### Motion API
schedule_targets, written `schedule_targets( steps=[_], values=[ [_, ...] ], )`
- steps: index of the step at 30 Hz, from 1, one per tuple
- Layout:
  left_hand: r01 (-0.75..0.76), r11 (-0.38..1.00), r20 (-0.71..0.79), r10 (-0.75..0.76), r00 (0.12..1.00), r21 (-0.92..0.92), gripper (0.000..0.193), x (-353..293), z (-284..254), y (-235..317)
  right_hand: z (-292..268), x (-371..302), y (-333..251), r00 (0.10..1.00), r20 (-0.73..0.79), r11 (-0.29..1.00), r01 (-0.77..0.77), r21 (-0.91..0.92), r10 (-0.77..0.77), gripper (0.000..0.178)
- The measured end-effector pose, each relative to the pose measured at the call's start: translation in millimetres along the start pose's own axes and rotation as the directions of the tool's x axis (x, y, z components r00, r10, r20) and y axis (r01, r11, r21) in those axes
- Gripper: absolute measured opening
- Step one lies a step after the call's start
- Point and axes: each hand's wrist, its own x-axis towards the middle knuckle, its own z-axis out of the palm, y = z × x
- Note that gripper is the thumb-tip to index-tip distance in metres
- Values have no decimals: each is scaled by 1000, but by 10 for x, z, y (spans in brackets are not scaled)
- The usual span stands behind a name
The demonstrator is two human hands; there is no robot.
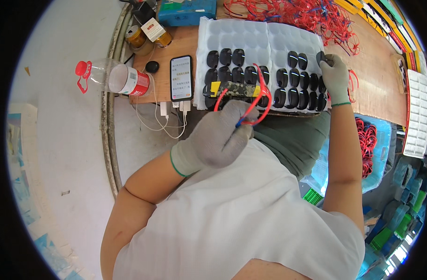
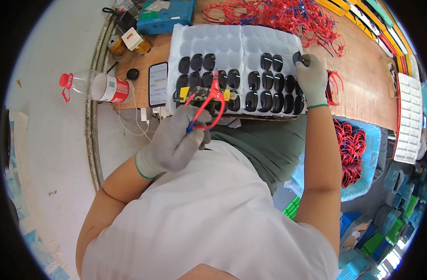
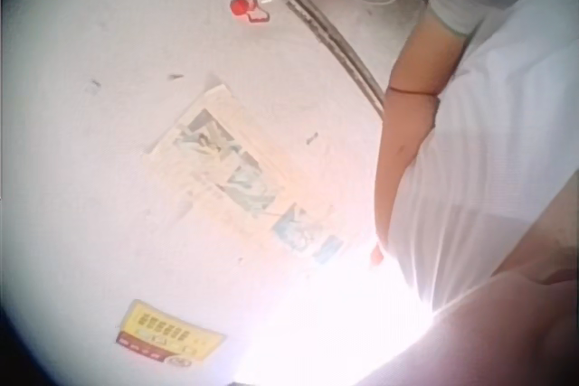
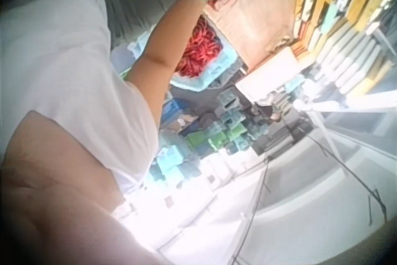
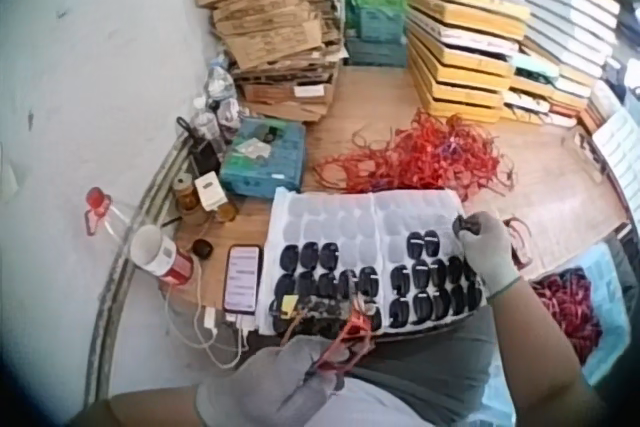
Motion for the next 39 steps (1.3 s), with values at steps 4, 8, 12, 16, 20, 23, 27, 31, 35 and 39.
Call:
schedule_targets(
  steps=[4, 8, 12, 16, 20, 23, 27, 31, 35, 39],
  values=[
    [38, 998, -26, -37, 999, 51, 22, 111, -61, 114, -115, -24, 105, 991, -130, 986, 46, 163, -25, 32],
    [98, 995, -176, -98, 979, -12, 23, 249, -85, 49, -419, -522, -438, 1000, -15, 693, 23, 720, -17, 29],
    [8, 964, 30, -16, 999, 265, 22, 512, 23, 98, -634, -1365, -1078, 928, 254, 440, -114, 890, -272, 29],
    [-151, 951, 208, 96, 973, 271, 23, 659, 217, 222, -622, -1507, -1199, 938, 294, 251, -245, 936, -181, 29],
    [-38, 968, 194, -11, 981, 248, 18, 648, 256, 315, -680, -1471, -1001, 922, 212, 501, -23, 865, -323, 21],
    [-16, 964, 215, -43, 976, 267, 16, 566, 284, 392, -837, -1424, -885, 856, 256, 638, 107, 762, -449, 19],
    [-42, 955, 309, -53, 950, 293, 15, 471, 330, 356, -839, -1612, -962, 876, 413, 321, -328, 888, -249, 25],
    [-75, 980, 300, 16, 954, 186, 14, 424, 284, 448, -680, -1682, -989, 715, 638, 31, -659, 752, -288, 33],
    [74, 997, 436, -79, 896, 29, 14, 292, 98, 406, -525, -1772, -1047, 615, 606, -117, -744, 658, -504, 38],
    [-183, 975, 436, 112, 893, 124, 17, 361, 22, 245, -494, -1836, -1182, 664, 679, -237, -747, 621, -311, 32]
  ],
)
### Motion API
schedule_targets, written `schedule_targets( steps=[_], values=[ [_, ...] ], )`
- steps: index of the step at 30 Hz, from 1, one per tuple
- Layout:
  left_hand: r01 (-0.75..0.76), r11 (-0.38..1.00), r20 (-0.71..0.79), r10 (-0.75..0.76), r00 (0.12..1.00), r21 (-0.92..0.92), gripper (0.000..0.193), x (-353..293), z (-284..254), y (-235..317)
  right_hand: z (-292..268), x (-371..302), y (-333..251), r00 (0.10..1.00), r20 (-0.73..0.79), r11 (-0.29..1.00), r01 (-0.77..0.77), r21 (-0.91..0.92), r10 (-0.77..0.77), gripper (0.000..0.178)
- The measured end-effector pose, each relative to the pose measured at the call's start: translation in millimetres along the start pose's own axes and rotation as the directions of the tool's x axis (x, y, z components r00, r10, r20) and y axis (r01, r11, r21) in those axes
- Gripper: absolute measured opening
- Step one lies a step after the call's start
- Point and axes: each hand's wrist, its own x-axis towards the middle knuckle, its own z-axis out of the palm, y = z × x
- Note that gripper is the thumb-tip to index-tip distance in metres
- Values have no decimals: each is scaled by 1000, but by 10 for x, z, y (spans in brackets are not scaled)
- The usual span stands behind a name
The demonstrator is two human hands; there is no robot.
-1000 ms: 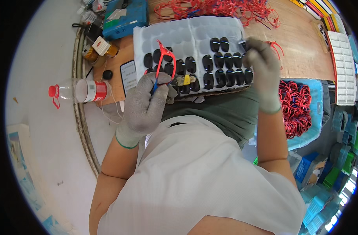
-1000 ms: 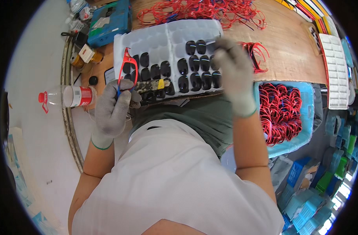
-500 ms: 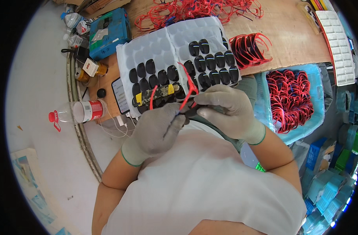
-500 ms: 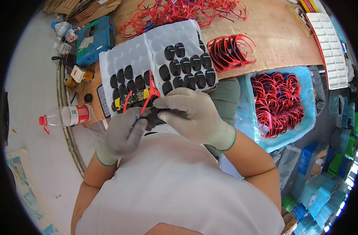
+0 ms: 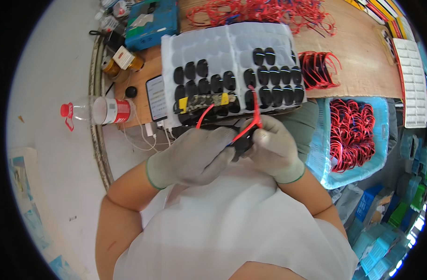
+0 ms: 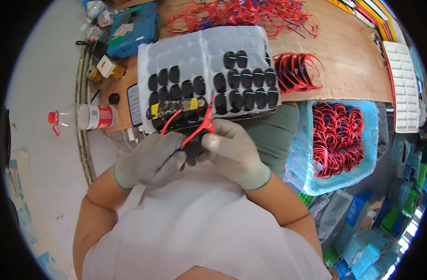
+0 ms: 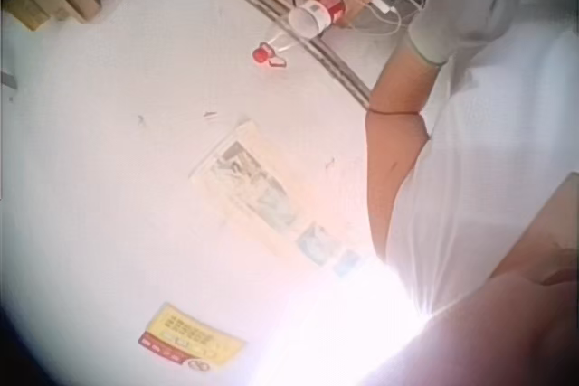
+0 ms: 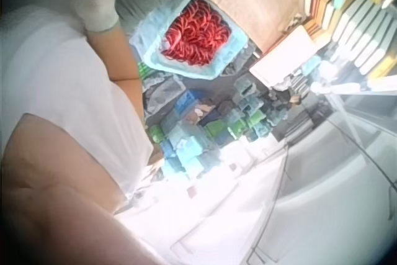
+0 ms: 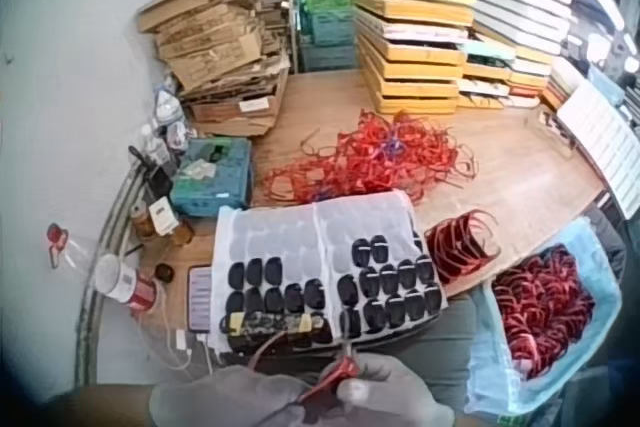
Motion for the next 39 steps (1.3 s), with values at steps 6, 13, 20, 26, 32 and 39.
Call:
schedule_targets(
  steps=[6, 13, 20, 26, 32, 39],
  values=[
    [65, 997, -79, -69, 995, -47, 19, -19, 37, 35, -105, 64, 63, 997, 65, 996, 47, 74, -51, 33],
    [219, 967, 22, -218, 976, -131, 27, -161, -111, 89, 49, 121, 54, 993, 119, 997, -30, 64, 22, 35],
    [280, 932, 47, -277, 960, -231, 37, -142, 3, 79, -25, -23, 48, 999, 39, 1000, -3, 10, 3, 31],
    [224, 879, -18, -255, 967, -422, 36, -41, 301, 88, -79, -256, -44, 999, -2, 998, 47, 34, -46, 25],
    [190, 900, 135, -148, 980, -393, 33, 28, 333, 262, -195, -524, -132, 990, 124, 997, 69, -22, -65, 26],
    [181, 940, -30, -198, 980, -291, 37, 104, 521, 568, -130, -670, -165, 979, 92, 980, 190, -64, -184, 30]
  ],
)
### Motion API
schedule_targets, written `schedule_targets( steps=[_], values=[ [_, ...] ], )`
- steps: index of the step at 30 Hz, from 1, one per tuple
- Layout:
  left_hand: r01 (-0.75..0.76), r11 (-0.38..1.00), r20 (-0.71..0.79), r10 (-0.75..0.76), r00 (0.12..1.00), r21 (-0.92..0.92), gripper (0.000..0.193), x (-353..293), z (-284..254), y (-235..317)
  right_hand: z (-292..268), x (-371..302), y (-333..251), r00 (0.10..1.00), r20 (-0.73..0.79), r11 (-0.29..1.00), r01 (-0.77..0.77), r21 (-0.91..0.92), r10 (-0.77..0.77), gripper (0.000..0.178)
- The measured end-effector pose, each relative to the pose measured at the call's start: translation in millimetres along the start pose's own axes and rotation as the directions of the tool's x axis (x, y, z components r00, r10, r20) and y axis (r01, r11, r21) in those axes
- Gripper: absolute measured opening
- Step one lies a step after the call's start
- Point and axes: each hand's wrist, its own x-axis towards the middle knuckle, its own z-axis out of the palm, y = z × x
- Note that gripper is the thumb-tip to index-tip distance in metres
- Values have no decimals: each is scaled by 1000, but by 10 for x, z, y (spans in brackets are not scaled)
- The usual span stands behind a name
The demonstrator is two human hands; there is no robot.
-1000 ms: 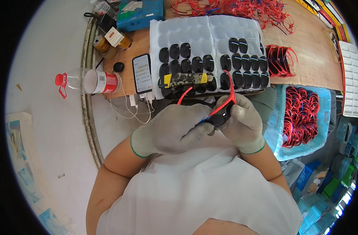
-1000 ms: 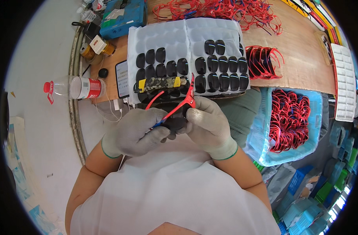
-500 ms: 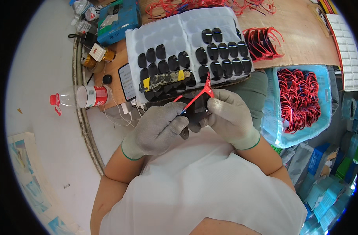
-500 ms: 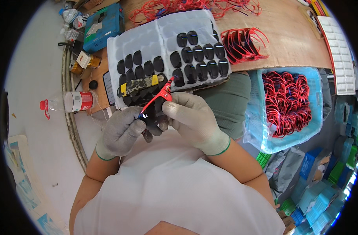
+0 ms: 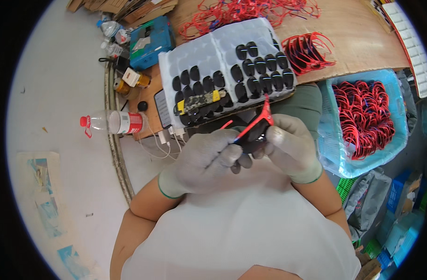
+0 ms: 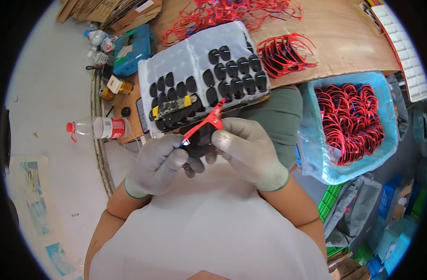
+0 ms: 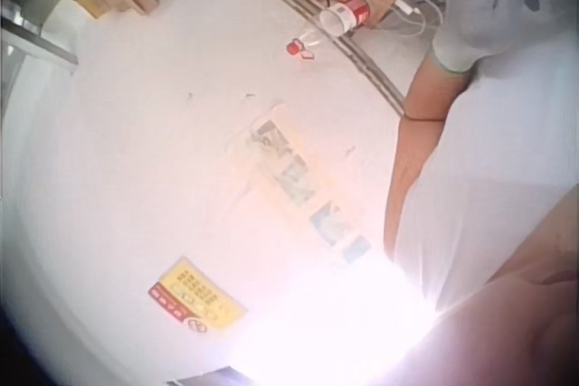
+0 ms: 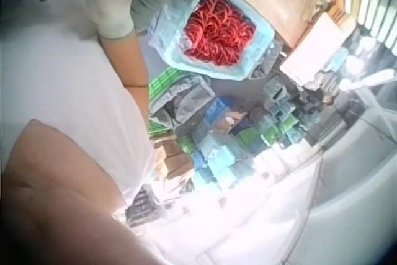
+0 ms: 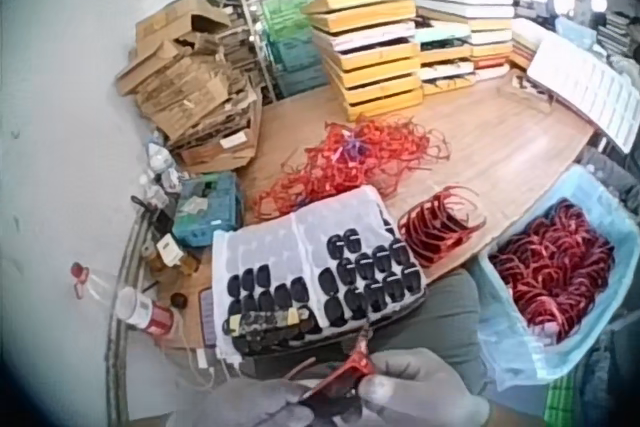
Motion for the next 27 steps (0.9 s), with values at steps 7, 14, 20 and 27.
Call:
schedule_targets(
  steps=[7, 14, 20, 27],
  values=[
    [8, 957, -13, -4, 1000, 290, 21, -58, -32, -20, -96, 68, 191, 996, -57, 998, -65, 11, 66, 28],
    [-377, 595, 219, 322, 921, 710, 32, -77, -374, -67, -94, 252, 355, 994, -6, 992, -111, 63, 112, 28],
    [-390, 776, -5, 451, 892, 495, 31, -26, -363, -365, -165, 406, 347, 996, 84, 997, 40, -67, -34, 37],
    [-320, 732, 8, 395, 919, 601, 23, -118, -515, -249, -64, 475, 440, 998, -12, 991, -66, -115, 65, 39]
  ],
)
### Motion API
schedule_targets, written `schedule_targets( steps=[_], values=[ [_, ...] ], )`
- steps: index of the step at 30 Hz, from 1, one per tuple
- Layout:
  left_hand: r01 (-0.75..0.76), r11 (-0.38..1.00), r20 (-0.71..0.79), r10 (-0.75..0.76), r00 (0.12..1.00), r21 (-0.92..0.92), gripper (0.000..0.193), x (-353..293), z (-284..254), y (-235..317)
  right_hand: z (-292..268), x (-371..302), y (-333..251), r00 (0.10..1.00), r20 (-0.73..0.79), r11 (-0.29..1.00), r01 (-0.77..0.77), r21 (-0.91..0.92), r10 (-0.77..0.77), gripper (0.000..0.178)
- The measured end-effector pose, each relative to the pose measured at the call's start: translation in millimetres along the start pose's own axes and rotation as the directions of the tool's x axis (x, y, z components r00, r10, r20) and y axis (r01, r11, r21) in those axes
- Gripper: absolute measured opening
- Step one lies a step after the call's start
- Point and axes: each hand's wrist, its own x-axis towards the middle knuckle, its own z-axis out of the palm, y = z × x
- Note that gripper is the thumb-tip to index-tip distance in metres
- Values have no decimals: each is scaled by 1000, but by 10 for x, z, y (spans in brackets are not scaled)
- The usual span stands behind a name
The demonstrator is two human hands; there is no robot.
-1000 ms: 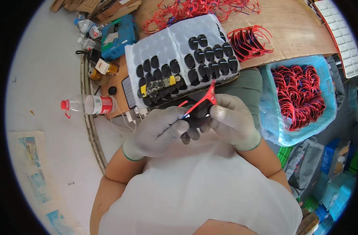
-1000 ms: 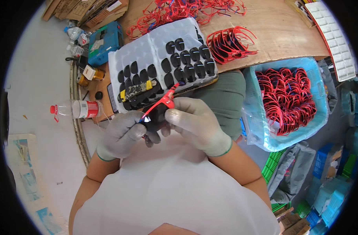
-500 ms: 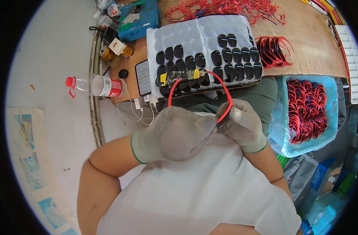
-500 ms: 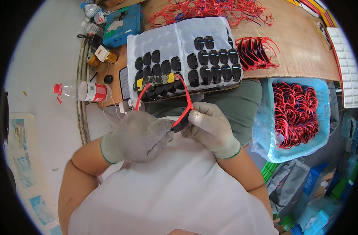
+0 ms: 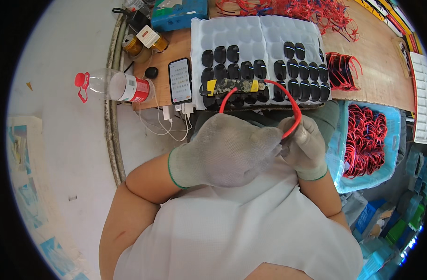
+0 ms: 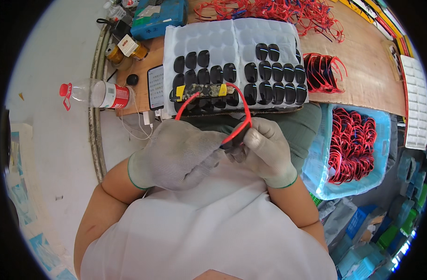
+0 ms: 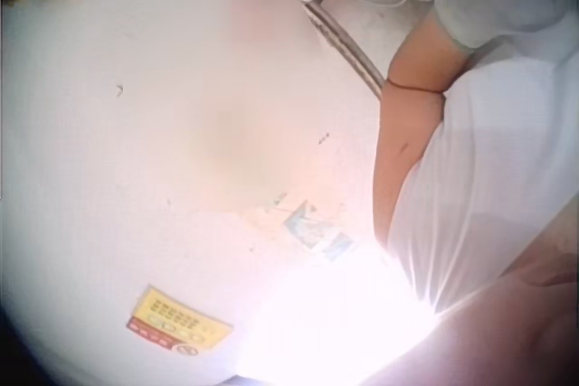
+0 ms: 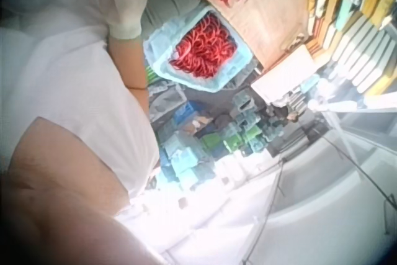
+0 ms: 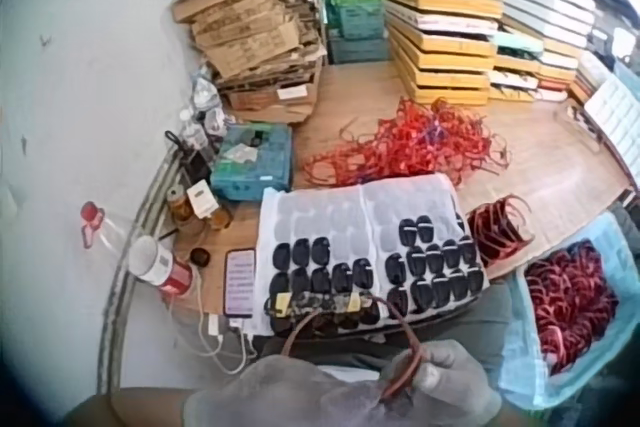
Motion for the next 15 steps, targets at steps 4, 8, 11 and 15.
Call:
schedule_targets(
  steps=[4, 8, 11, 15],
  values=[
    [84, 993, -12, -85, 996, -80, 12, -60, -48, -61, 231, 46, -119, 996, -91, 997, -20, -73, 13, 37],
    [250, 926, 103, -230, 968, -284, 10, -39, -127, -69, 386, -6, -268, 993, -59, 967, 81, -240, -98, 35],
    [367, 812, 154, -334, 930, -453, 17, -15, -178, 4, 426, -22, -304, 990, -68, 951, 99, -294, -124, 19],
    [261, 850, 85, -251, 964, -458, 30, 23, -110, -23, 539, -2, -338, 971, -195, 911, 48, -410, -139, 11]
  ],
)
